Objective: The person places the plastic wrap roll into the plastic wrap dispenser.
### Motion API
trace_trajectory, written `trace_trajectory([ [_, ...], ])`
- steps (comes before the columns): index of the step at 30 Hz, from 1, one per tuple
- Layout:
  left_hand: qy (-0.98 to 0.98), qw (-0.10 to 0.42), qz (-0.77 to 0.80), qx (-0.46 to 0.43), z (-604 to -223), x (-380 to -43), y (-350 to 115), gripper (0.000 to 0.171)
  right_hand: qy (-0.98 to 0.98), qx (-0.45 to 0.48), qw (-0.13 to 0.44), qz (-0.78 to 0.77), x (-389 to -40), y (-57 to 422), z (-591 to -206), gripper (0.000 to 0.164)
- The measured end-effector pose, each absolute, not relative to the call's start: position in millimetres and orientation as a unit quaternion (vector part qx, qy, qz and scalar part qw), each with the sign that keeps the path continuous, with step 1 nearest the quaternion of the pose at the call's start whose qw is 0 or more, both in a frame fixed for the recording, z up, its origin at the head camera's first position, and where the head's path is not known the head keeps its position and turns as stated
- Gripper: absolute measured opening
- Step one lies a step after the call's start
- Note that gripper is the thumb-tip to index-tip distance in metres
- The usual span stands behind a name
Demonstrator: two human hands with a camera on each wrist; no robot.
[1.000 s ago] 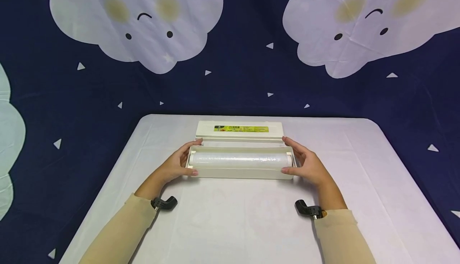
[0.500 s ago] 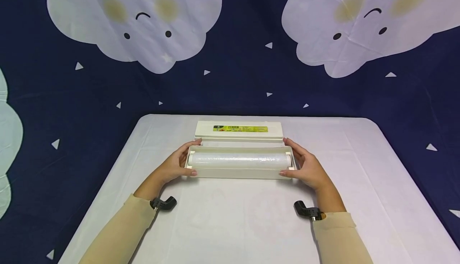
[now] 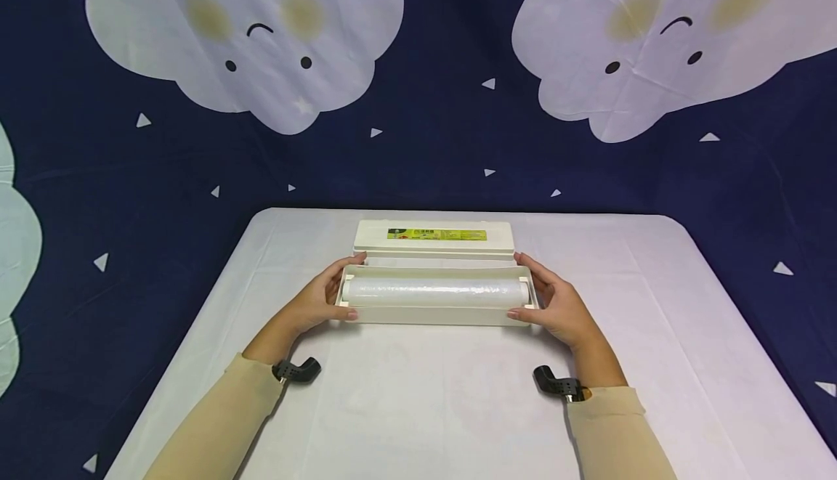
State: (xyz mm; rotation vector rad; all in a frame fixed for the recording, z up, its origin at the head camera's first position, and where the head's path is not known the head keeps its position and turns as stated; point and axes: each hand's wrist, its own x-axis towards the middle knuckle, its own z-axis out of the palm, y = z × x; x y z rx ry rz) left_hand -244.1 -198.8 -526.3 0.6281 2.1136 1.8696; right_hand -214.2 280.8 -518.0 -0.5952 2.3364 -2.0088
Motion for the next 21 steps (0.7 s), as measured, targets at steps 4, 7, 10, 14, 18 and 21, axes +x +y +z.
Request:
trace_trajectory([
  [4,0.724,0.122,0.640,0.225,-525.8,-244.0,-200.1,0.106,0.743,-0.189,0.002,-0.642,-215.1,281.2,-519.3,0.105],
  [7,0.725,0.120,0.638,0.231,-525.9,-244.2,-201.4,0.106,0.743,-0.189,0.002,-0.643,-215.6,281.2,-519.8,0.105],
  [10,0.725,0.123,0.639,0.228,-525.5,-244.2,-202.1,0.107,0.742,-0.189,0.003,-0.643,-216.2,280.7,-520.1,0.104],
  [14,0.724,0.130,0.637,0.232,-525.6,-245.0,-203.3,0.109,0.738,-0.196,0.002,-0.645,-216.1,280.8,-521.0,0.104],
  [18,0.722,0.142,0.632,0.244,-524.8,-247.5,-204.3,0.110,0.734,-0.201,0.000,-0.649,-215.5,283.0,-521.9,0.104],
  [21,0.717,0.153,0.633,0.248,-522.3,-248.5,-205.5,0.109,0.734,-0.198,0.004,-0.650,-215.3,284.0,-522.0,0.105],
])
